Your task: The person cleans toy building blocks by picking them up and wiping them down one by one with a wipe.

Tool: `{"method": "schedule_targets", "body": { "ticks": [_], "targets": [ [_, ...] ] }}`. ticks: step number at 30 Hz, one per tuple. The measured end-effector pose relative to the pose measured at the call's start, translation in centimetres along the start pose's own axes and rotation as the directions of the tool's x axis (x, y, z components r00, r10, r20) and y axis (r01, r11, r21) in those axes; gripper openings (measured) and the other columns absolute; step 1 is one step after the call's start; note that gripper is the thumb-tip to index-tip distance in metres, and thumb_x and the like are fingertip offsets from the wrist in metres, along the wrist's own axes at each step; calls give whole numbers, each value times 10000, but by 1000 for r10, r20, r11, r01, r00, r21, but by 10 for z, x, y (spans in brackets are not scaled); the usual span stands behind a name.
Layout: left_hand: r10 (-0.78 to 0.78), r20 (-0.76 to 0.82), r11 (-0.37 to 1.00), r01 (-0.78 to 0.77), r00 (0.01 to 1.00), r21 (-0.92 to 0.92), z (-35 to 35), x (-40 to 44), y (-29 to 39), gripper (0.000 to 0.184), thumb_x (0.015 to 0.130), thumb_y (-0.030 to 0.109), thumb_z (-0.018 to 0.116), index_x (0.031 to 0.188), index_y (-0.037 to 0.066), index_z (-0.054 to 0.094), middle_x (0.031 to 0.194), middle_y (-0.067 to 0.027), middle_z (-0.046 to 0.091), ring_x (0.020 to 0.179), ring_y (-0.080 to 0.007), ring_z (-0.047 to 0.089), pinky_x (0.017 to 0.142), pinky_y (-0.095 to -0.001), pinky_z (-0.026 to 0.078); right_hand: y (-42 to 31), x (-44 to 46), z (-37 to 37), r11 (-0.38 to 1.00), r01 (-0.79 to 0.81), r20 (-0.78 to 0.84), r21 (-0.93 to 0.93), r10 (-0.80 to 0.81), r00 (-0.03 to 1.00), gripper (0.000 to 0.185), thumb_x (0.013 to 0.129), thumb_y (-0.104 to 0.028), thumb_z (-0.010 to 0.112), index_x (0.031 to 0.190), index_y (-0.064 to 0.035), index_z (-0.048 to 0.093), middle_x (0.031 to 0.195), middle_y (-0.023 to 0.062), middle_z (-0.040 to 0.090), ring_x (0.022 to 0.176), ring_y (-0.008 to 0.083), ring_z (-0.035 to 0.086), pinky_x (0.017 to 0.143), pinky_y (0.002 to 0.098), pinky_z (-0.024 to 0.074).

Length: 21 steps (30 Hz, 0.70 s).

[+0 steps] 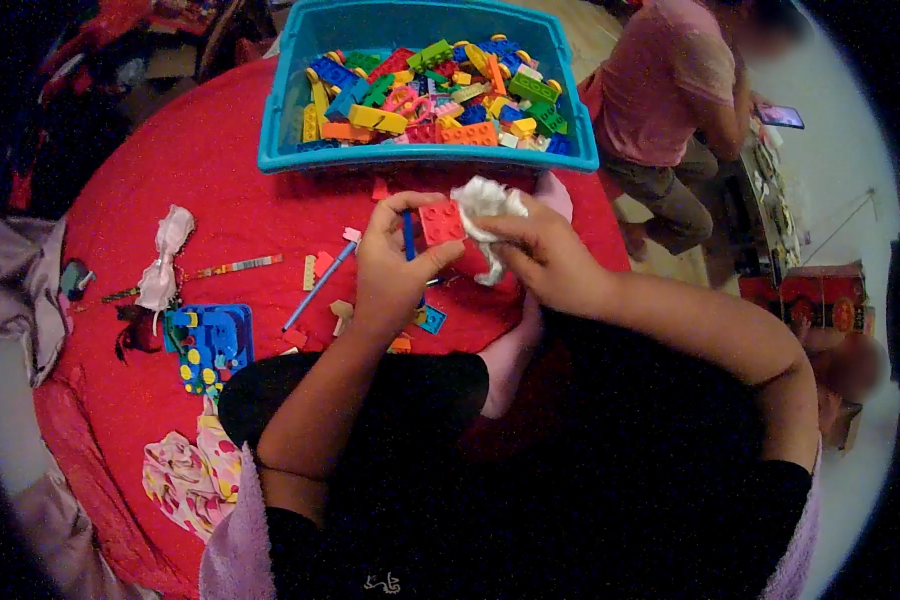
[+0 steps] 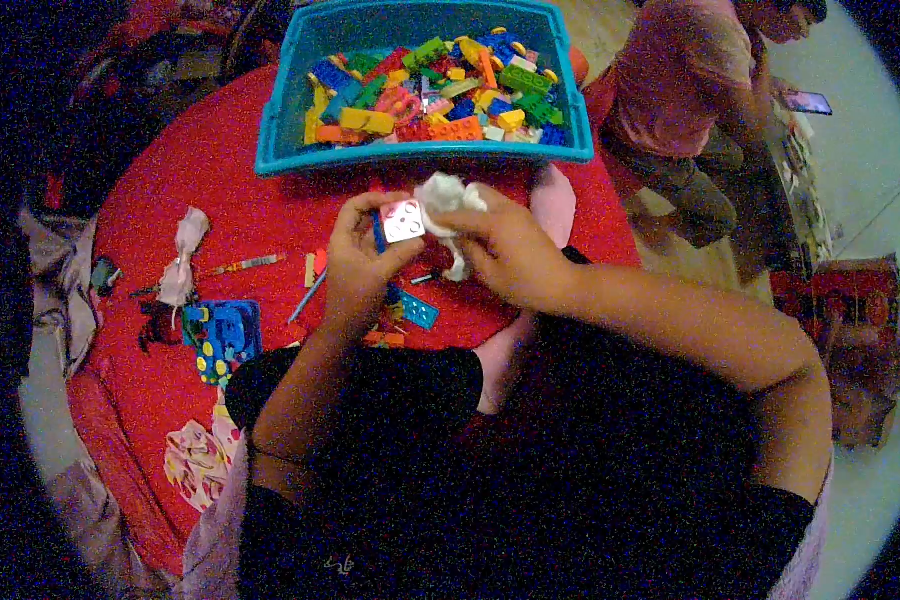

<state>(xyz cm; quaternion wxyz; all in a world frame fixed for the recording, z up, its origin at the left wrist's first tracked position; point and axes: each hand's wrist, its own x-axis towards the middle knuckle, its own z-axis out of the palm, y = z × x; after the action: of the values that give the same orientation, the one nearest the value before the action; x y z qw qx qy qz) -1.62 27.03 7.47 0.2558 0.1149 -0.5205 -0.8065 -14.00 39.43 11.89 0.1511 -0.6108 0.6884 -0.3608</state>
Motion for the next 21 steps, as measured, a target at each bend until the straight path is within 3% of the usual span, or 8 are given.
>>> {"method": "schedule_targets", "body": {
  "ticks": [4, 7, 8, 10, 11, 12, 15, 21],
  "targets": [
    [34, -91, 992, -22, 995, 126, -1, 4, 10, 433, 682, -58, 631, 1063, 14, 438, 1029, -91, 516, 897, -147, 541, 785, -258, 455, -5, -5, -4, 994, -83, 113, 69, 75, 991, 369, 668, 45, 490, 1016, -55, 560, 949, 185, 515, 934, 359, 489, 822, 390, 397],
    [23, -32, 990, -19, 999, 139, 0, 2, 12, 451, 698, -67, 599, 1112, 8, 437, 1083, -101, 501, 930, -148, 529, 794, -257, 452, -3, 0, -7, 981, -170, -145, 99, 183, 972, 416, 649, 82, 453, 1016, -80, 563, 934, 181, 508, 896, 363, 496, 779, 388, 414],
    [28, 7, 977, -29, 1000, 211, 1, 1, 12, 484, 706, -72, 581, 1154, -3, 414, 1121, -115, 483, 970, -156, 513, 813, -260, 444, -3, 1, -7, 980, -170, -145, 99, 183, 972, 416, 649, 82, 453, 1016, -80, 563, 934, 181, 508, 896, 363, 496, 779, 388, 414],
    [29, 48, 959, -42, 998, 280, 3, -1, 9, 517, 714, -76, 563, 1197, -13, 390, 1158, -128, 464, 1010, -165, 497, 831, -262, 436, -10, 6, -12, 998, -19, -232, -54, 6, 973, 441, 649, 86, 446, 1039, -88, 557, 952, 181, 496, 892, 365, 500, 773, 383, 419],
    [15, 60, 978, -27, 998, 208, 2, -2, 5, 545, 718, -80, 551, 1224, -24, 356, 1190, -137, 439, 1050, -173, 473, 850, -265, 425, -11, 7, -14, 989, 71, -204, -130, -97, 974, 483, 651, 75, 459, 1083, -126, 540, 979, 175, 477, 887, 363, 502, 754, 376, 433],
    [1, 72, 991, -11, 997, 136, 2, -2, 1, 574, 722, -83, 540, 1251, -34, 323, 1222, -146, 414, 1089, -180, 448, 868, -268, 413, -12, 7, -13, 989, 70, -205, -131, -96, 974, 483, 651, 75, 459, 1083, -126, 540, 979, 175, 477, 887, 363, 502, 754, 376, 433],
    [65, 104, 995, -73, 992, 74, 5, -3, -2, 599, 726, -85, 534, 1269, -47, 284, 1231, -148, 402, 1117, -191, 427, 895, -275, 393, -14, 5, -10, 969, 44, 42, -245, -35, 999, 529, 654, 32, 508, 1132, -197, 509, 964, 158, 456, 863, 365, 505, 693, 389, 455],
    [-60, 76, 997, 64, 995, -53, 4, -1, -4, 612, 734, -83, 534, 1281, -27, 266, 1222, -158, 406, 1081, -189, 453, 879, -276, 404, -10, 3, -7, 973, -47, 30, -227, 55, 998, 519, 653, 27, 508, 1129, -181, 515, 931, 148, 459, 849, 347, 510, 658, 398, 450]
  ]
}}
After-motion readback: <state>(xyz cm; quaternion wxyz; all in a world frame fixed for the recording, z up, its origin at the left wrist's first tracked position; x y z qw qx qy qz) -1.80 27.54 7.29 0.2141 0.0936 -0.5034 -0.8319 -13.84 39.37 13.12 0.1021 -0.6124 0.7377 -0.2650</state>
